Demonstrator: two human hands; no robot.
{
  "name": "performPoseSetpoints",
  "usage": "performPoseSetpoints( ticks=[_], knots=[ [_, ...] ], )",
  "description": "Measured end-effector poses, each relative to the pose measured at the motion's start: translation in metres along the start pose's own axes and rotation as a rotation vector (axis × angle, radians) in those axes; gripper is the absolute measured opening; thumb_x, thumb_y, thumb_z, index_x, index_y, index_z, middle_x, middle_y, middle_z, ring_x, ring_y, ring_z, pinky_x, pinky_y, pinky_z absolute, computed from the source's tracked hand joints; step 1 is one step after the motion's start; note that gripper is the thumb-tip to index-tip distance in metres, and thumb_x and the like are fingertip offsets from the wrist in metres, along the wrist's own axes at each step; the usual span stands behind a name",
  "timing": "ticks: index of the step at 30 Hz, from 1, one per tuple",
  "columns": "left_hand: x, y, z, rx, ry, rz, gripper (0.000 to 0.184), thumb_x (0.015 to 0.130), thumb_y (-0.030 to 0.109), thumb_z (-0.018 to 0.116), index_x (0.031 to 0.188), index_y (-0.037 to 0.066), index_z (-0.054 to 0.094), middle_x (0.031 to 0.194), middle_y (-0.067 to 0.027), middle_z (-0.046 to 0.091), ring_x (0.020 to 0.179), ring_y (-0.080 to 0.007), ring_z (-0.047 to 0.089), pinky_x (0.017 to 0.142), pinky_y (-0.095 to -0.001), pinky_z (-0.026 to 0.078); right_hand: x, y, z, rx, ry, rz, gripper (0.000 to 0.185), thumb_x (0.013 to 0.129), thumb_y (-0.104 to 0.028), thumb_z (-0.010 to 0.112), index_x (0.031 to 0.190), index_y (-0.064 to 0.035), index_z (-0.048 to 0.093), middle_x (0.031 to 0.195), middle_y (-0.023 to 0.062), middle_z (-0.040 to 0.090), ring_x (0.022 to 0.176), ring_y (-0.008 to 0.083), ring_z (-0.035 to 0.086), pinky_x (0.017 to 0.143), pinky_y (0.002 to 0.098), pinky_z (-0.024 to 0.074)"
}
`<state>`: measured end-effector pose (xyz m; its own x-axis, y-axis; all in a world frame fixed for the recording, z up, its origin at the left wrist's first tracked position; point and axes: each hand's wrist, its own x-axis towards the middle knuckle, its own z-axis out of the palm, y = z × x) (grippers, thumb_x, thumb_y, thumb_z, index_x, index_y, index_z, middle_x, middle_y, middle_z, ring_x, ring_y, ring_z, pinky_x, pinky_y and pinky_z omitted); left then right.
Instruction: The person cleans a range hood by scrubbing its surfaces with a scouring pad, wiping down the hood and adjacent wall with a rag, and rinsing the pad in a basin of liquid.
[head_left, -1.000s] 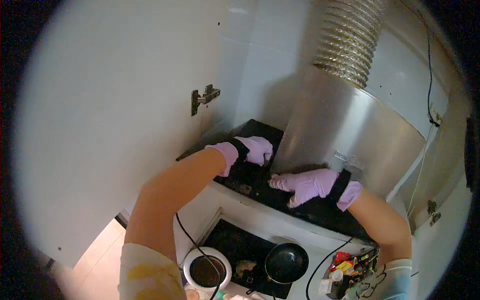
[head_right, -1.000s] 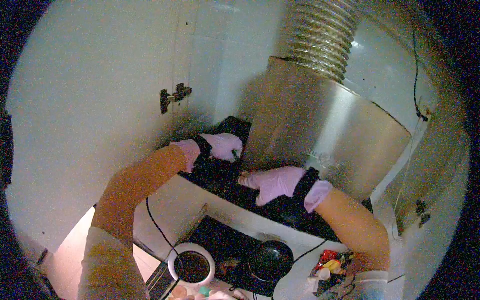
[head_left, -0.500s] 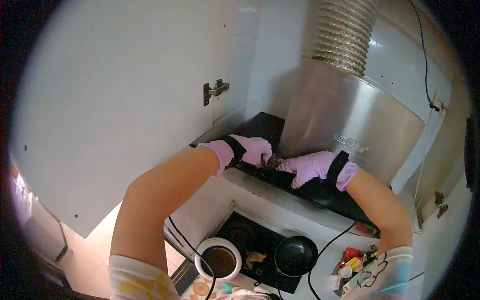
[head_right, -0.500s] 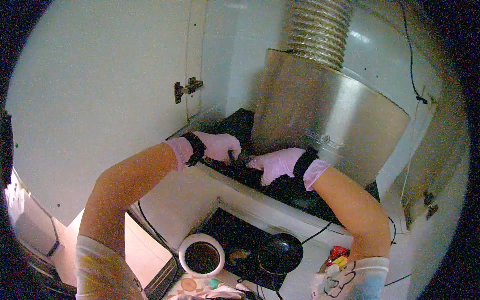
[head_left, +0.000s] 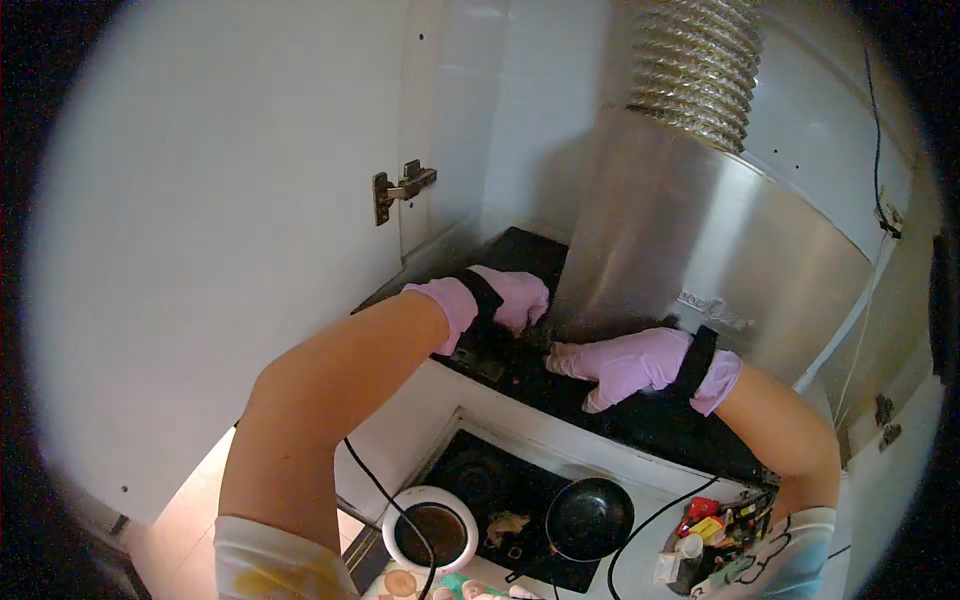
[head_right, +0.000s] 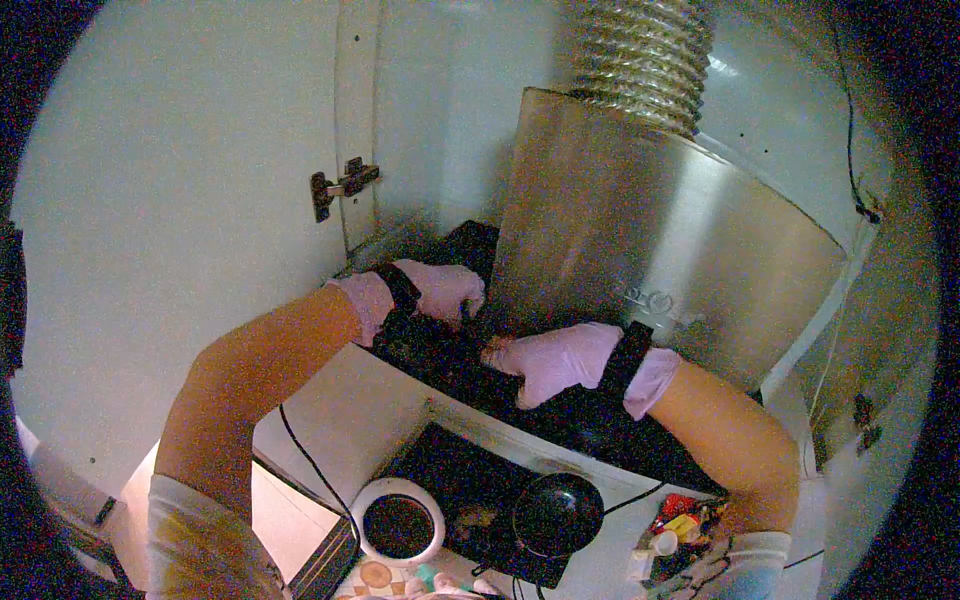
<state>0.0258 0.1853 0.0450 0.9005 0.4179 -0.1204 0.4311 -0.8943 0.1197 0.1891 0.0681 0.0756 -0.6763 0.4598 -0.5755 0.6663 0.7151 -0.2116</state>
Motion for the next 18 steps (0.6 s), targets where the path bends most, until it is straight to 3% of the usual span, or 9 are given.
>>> performPoseSetpoints(
  ticks=[2,7,11,13,18],
  knots=[
    [0.007,-0.003,-0.002,-0.001,-0.064,0.001,0.035,0.060,0.013,0.071,0.093,0.005,0.061,0.082,-0.0144,0.062,0.083,-0.0308,0.060,0.069,-0.0400,0.049,0.002,0.006,0.007,-0.115,0.073,-0.058,0.076,0.076,-0.024,0.057,0.131,0.0126,0.020,0.137,0.0305,0.021,0.131,0.0358,0.019,0.109,0.0360,0.0158],
    [0.015,-0.007,-0.012,-0.014,0.051,-0.167,0.031,0.063,0.015,0.068,0.093,0.007,0.063,0.088,-0.0141,0.063,0.082,-0.0309,0.060,0.069,-0.0397,0.048,0.010,0.031,0.023,-0.237,0.183,-0.174,0.078,0.075,-0.026,0.058,0.131,0.0129,0.019,0.137,0.0308,0.020,0.131,0.0361,0.018,0.109,0.0370,0.0148],
    [0.041,-0.029,-0.009,-0.099,0.141,-0.104,0.027,0.068,0.016,0.064,0.094,0.007,0.063,0.090,-0.0141,0.064,0.082,-0.0305,0.061,0.071,-0.0402,0.048,0.014,0.039,0.033,-0.217,0.166,-0.146,0.079,0.074,-0.026,0.058,0.131,0.0125,0.020,0.137,0.0303,0.020,0.132,0.0357,0.017,0.110,0.0370,0.0145],
    [0.054,-0.037,-0.009,-0.124,0.089,-0.178,0.053,0.060,0.011,0.070,0.111,0.009,0.055,0.109,-0.0144,0.059,0.100,-0.0305,0.056,0.078,-0.0380,0.048,0.014,0.042,0.034,-0.227,0.293,-0.298,0.079,0.073,-0.025,0.059,0.131,0.0122,0.020,0.137,0.0296,0.020,0.132,0.0352,0.017,0.110,0.0367,0.0153],
    [0.071,-0.045,-0.022,-0.130,0.050,-0.175,0.050,0.061,0.011,0.067,0.110,0.010,0.057,0.111,-0.0133,0.058,0.101,-0.0293,0.056,0.079,-0.0375,0.048,0.008,0.021,0.020,-0.115,0.190,-0.139,0.079,0.073,-0.021,0.061,0.131,0.0116,0.019,0.138,0.0282,0.019,0.132,0.0357,0.014,0.109,0.0375,0.0159]
  ],
)
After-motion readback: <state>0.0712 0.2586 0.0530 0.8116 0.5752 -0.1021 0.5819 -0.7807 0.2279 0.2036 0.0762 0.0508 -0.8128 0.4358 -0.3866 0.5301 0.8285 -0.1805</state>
